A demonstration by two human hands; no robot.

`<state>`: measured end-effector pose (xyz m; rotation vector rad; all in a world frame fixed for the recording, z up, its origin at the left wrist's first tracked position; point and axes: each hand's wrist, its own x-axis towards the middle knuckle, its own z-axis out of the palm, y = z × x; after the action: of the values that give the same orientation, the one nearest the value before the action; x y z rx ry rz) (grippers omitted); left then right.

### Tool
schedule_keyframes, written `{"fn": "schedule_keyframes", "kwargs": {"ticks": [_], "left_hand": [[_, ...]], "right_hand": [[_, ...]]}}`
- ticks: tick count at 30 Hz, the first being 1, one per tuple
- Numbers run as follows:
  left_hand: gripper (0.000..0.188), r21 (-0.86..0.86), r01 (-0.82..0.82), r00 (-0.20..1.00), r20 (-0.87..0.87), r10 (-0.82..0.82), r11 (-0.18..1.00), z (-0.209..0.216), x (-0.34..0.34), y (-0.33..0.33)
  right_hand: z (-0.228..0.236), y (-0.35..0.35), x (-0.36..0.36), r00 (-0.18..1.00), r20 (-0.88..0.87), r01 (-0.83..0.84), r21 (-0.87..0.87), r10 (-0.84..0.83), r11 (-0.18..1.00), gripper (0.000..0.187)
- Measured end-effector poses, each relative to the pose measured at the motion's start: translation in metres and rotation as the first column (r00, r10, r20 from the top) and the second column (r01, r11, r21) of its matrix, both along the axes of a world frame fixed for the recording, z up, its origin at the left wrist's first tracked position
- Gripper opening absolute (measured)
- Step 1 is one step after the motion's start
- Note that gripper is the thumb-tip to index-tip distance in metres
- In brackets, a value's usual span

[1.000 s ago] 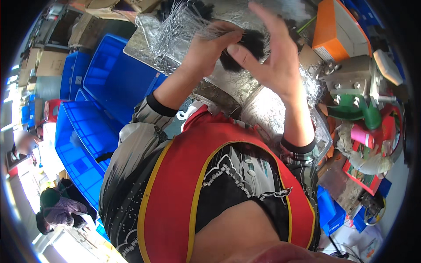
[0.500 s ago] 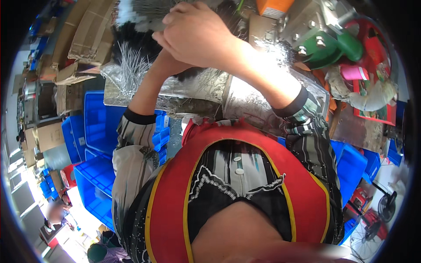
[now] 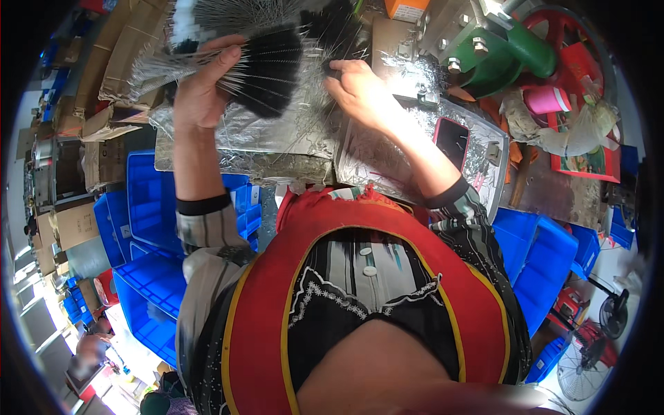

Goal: The person assembles brush heads by combining black bristles and silver wire components using a mechanical press.

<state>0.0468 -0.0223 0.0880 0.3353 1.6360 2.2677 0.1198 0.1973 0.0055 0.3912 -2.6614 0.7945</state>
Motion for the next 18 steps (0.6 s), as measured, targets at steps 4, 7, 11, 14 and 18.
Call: {"fn": "schedule_keyframes", "kwargs": {"ticks": [4,7,11,14,18], "left_hand": [[0.021,0.319,-0.082,0.967,0.256,-0.003,0.944,-0.045,0.011,0.025],[0.022,0.374,-0.032,0.931,0.348,-0.109,0.927,-0.068,0.02,0.051],[0.022,0.415,0.046,0.9,0.377,-0.218,0.909,-0.082,0.023,0.086],[0.022,0.42,0.069,0.89,0.384,-0.246,0.905,-0.085,0.025,0.106],[0.022,0.375,0.047,0.903,0.381,-0.2,0.926,-0.087,0.022,0.12]], "right_hand": [[0.016,0.013,0.019,0.982,-0.008,0.166,-0.439,-0.189,0.883,0.031],[0.022,0.032,0.04,0.996,0.031,0.083,-0.718,-0.086,0.691,0.034],[0.024,0.054,0.064,0.992,0.063,0.121,-0.728,-0.109,0.675,0.035],[0.027,0.066,0.088,0.978,0.073,0.189,-0.713,-0.197,0.675,0.032],[0.028,0.11,0.13,0.852,0.353,0.516,-0.696,-0.387,0.5,0.031]]}}
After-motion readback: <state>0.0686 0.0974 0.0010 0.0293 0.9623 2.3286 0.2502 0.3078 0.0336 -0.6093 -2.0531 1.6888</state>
